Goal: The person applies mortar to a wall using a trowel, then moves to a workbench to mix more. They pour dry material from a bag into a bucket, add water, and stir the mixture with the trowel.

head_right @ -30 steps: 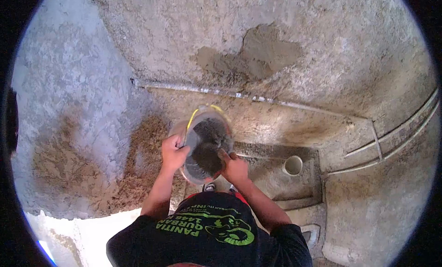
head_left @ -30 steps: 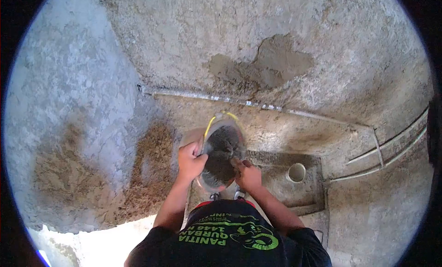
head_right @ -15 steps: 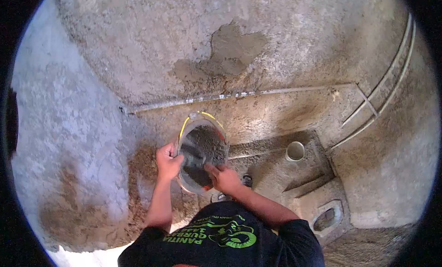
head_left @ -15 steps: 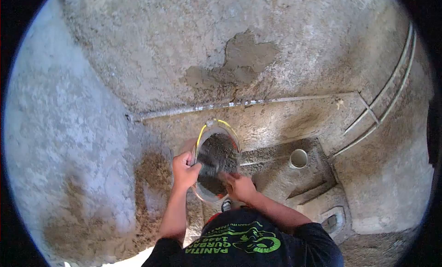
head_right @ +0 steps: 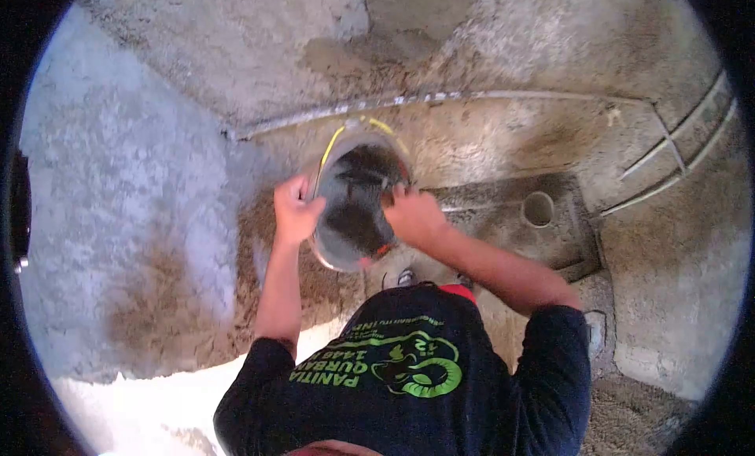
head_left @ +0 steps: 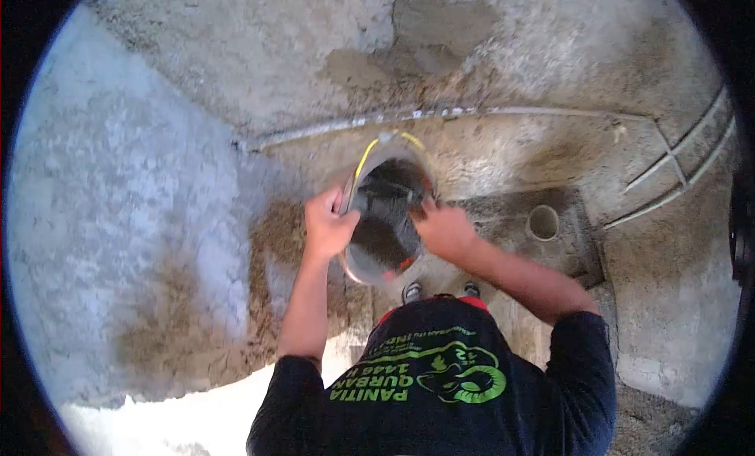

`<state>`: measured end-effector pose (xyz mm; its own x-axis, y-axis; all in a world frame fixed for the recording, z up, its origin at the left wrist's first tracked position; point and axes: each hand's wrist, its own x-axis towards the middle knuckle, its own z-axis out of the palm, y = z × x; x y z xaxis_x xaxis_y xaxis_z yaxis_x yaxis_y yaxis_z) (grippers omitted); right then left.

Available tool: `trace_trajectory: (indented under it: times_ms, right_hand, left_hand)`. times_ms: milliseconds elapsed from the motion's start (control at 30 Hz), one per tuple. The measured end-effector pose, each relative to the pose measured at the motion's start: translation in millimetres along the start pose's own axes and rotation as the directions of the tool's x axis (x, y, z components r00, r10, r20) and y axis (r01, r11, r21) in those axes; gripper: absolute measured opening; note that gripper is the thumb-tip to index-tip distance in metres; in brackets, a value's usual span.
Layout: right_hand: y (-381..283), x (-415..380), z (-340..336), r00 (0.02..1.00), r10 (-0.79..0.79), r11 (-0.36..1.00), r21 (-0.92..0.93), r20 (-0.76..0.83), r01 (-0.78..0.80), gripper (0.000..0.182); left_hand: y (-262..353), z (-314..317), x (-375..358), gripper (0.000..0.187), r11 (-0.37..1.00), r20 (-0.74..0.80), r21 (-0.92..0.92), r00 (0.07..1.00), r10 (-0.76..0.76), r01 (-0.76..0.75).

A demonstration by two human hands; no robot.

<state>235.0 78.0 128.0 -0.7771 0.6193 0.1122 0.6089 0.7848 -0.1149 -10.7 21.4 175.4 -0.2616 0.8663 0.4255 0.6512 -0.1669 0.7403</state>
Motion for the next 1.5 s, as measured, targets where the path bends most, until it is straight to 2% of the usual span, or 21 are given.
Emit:
trace_trajectory:
  times_ms: [100, 233, 300, 333, 400, 433, 500, 567, 667, 767, 833, 867, 1033, 1067, 1167, 1200, 1267, 1333, 1367, 1433, 1500]
  right_hand:
    - [21.2, 13.1, -31.0, 0.985, -0.158, 0.987, 0.045, 0.063, 0.155, 0.023]
    - [40.6, 3.1, -52.2, 0.956, -0.234, 0.966, 0.158, 0.176, 0.207, 0.021]
    - [52.7, -17.8, -56.2, 0.986, -0.096, 0.960, 0.276, 0.134, 0.056, 0.042]
    - [54.7, -29.4, -57.9, 0.986, -0.103, 0.960, 0.272, 0.134, 0.063, 0.042]
    - [53.2, -52.6, -56.8, 0.986, 0.168, 0.958, 0.235, -0.004, -0.162, 0.063]
    - [53.2, -56.9, -53.2, 0.975, 0.218, 0.951, 0.232, -0.034, -0.204, 0.078]
    - [52.0, -60.3, -34.9, 0.971, 0.227, 0.945, 0.260, -0.078, -0.200, 0.078]
    - [43.0, -69.1, -18.2, 0.963, 0.236, 0.941, 0.280, -0.132, -0.192, 0.077]
    - [35.6, -82.5, -13.0, 0.985, 0.102, 0.946, 0.321, -0.140, -0.052, 0.076]
    - [38.9, -87.2, -35.1, 0.984, 0.177, 0.895, 0.420, -0.027, -0.149, 0.070]
    - [48.5, -72.8, -44.0, 0.928, 0.300, 0.920, 0.324, -0.219, -0.221, 0.070]
    - [45.2, -71.6, -41.6, 0.928, 0.302, 0.917, 0.330, -0.216, -0.222, 0.070]
    - [-6.6, -64.6, -36.3, 0.937, 0.000, 0.991, 0.126, -0.350, 0.047, 0.055]
    - [-14.9, -69.0, -31.2, 0.936, 0.004, 0.990, 0.136, -0.352, 0.047, 0.055]
    - [-23.9, -84.5, -7.1, 0.873, -0.382, 0.923, -0.172, -0.303, 0.344, 0.047]
    - [-18.1, -89.4, -2.8, 0.874, -0.380, 0.924, -0.163, -0.302, 0.346, 0.047]
    - [-2.2, -96.1, 2.7, 0.969, -0.234, 0.972, 0.010, -0.079, 0.236, 0.045]
    - [31.3, -90.9, -31.0, 0.977, -0.214, 0.974, 0.068, -0.024, 0.215, 0.043]
    - [43.5, -86.6, -40.1, 0.977, -0.213, 0.975, 0.065, -0.009, 0.213, 0.043]
    - [60.3, -77.5, -51.0, 0.960, -0.177, 0.984, -0.015, -0.219, 0.178, 0.043]
    - [67.7, -61.5, -50.8, 0.977, -0.151, 0.988, -0.040, -0.151, 0.146, 0.043]
  left_hand:
    - [14.3, 0.7, 15.5, 0.037, 0.998, 0.079, -0.009, 0.995, 0.063, -0.063]
    - [34.5, 16.8, 34.9, 0.036, 0.996, 0.172, 0.049, 0.983, 0.071, -0.080]
    - [29.9, 22.6, 41.6, 0.037, 0.998, 0.175, -0.058, 0.984, -0.023, 0.034]
    - [25.6, 25.3, 43.7, 0.037, 0.998, 0.167, -0.059, 0.986, -0.024, 0.035]
    - [23.8, 30.0, 43.7, 0.038, 0.992, 0.159, -0.092, 0.984, -0.077, 0.092]
    - [27.6, 35.2, 41.1, 0.038, 0.991, 0.164, -0.087, 0.983, -0.088, 0.103]
    - [38.3, 45.2, 45.8, 0.040, 0.970, 0.155, -0.233, 0.987, -0.034, 0.070]
    - [40.7, 51.6, 44.1, 0.040, 0.967, 0.153, -0.244, 0.988, -0.034, 0.071]
    - [44.7, 52.7, 54.5, 0.041, 0.969, 0.165, -0.238, 0.986, -0.023, 0.063]
    - [37.5, 47.5, 56.4, 0.041, 0.968, 0.192, -0.239, 0.981, -0.033, 0.079]
    - [36.9, 48.0, 64.3, 0.041, 0.964, 0.212, -0.252, 0.977, -0.032, 0.086]
    - [37.2, 51.4, 63.8, 0.042, 0.957, 0.229, -0.271, 0.973, -0.038, 0.101]
    - [51.5, 52.8, 69.8, 0.042, 0.965, 0.310, -0.237, 0.950, -0.032, 0.110]
    - [57.3, 52.0, 71.0, 0.042, 0.972, 0.291, -0.225, 0.957, 0.007, 0.061]
    - [49.0, 40.8, 75.9, 0.042, 0.987, 0.279, -0.155, 0.960, 0.000, 0.045]
    - [41.3, 35.7, 74.5, 0.042, 0.991, 0.277, -0.105, 0.960, -0.050, 0.082]
    - [22.4, 28.1, 68.9, 0.042, 0.993, 0.271, -0.078, 0.960, -0.068, 0.092]
    - [13.0, 30.1, 57.6, 0.042, 0.992, 0.253, -0.069, 0.964, -0.086, 0.107]
    - [14.0, 31.5, 52.0, 0.041, 0.994, 0.237, -0.040, 0.968, -0.086, 0.098]
    - [23.0, 35.3, 46.6, 0.039, 0.995, 0.225, -0.022, 0.970, -0.088, 0.096]
    - [39.0, 43.4, 45.6, 0.035, 0.992, 0.183, 0.110, 0.979, -0.087, 0.068]
